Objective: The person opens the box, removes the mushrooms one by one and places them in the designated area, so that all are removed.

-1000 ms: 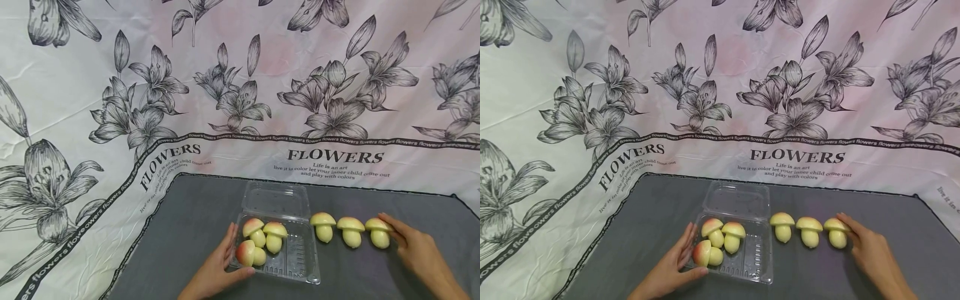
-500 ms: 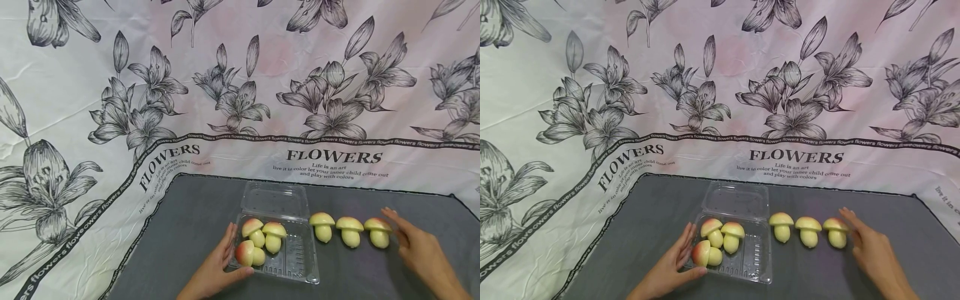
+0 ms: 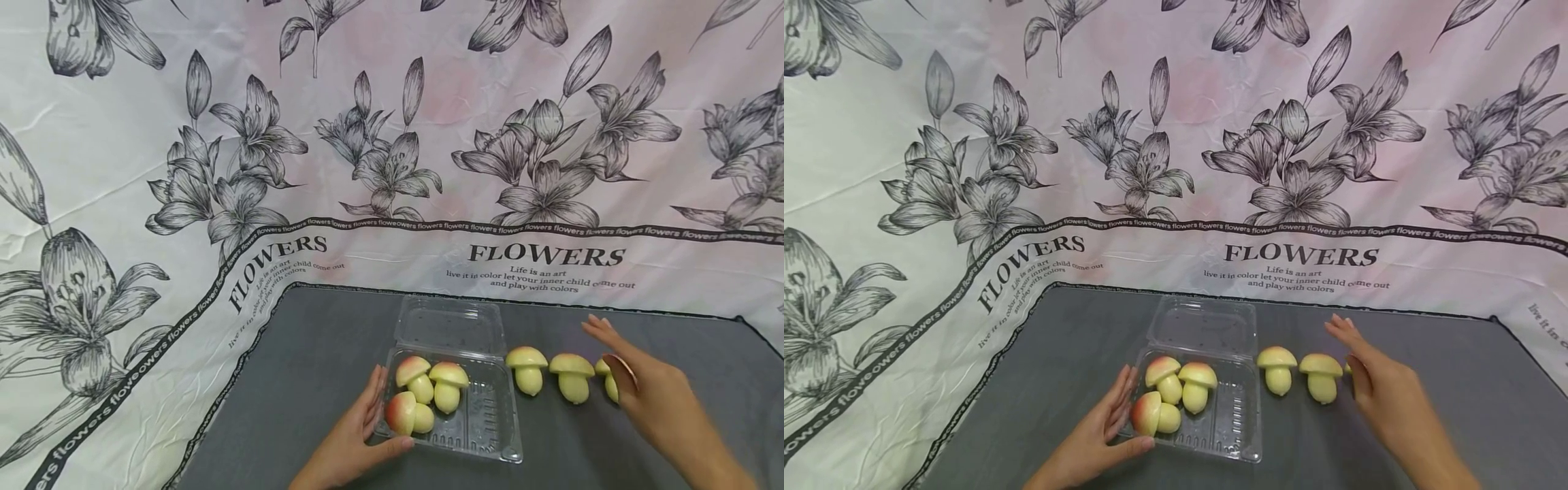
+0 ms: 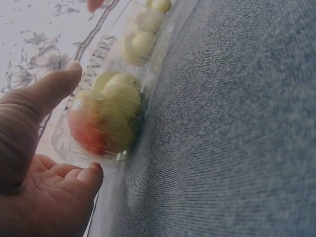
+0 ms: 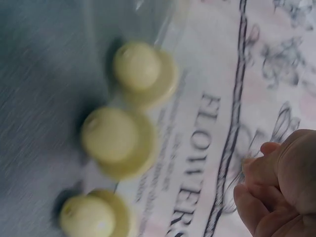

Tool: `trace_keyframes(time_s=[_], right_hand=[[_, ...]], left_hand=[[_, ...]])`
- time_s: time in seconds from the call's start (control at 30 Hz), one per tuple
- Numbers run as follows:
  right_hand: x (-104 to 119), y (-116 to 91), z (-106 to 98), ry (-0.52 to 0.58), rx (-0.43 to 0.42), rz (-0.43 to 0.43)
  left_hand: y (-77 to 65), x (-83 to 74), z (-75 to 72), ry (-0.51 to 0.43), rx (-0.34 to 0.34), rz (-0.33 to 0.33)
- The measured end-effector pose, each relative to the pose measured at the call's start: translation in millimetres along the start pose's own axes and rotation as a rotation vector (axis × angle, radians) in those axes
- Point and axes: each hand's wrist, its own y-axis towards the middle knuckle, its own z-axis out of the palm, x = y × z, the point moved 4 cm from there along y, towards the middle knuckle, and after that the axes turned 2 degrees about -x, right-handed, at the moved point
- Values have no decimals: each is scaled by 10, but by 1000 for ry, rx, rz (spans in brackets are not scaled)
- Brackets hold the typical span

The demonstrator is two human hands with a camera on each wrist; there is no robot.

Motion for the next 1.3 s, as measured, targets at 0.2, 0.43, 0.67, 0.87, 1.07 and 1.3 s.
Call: trace_keyframes(time_s=[0.2,0.43,0.67,0.87,1.07,1.3], right_hand=[[369,179,82,89,54,-145],[687,307,236,214,146,-369],[952,383,405,260,228,-458],[1176,442,594,273,303,-542],[1345,482,752,343,446,-509],[1441,565,879,349,621,-430]], left_hand=[[-5,-15,14,17,2,1],[-15,-8,28,14,6,-15],[-18,-13,27,4,9,-24],[-27,5,30,17,-4,-51],[-33,18,24,13,-12,-56],[-24,17,21,1,-9,-60]])
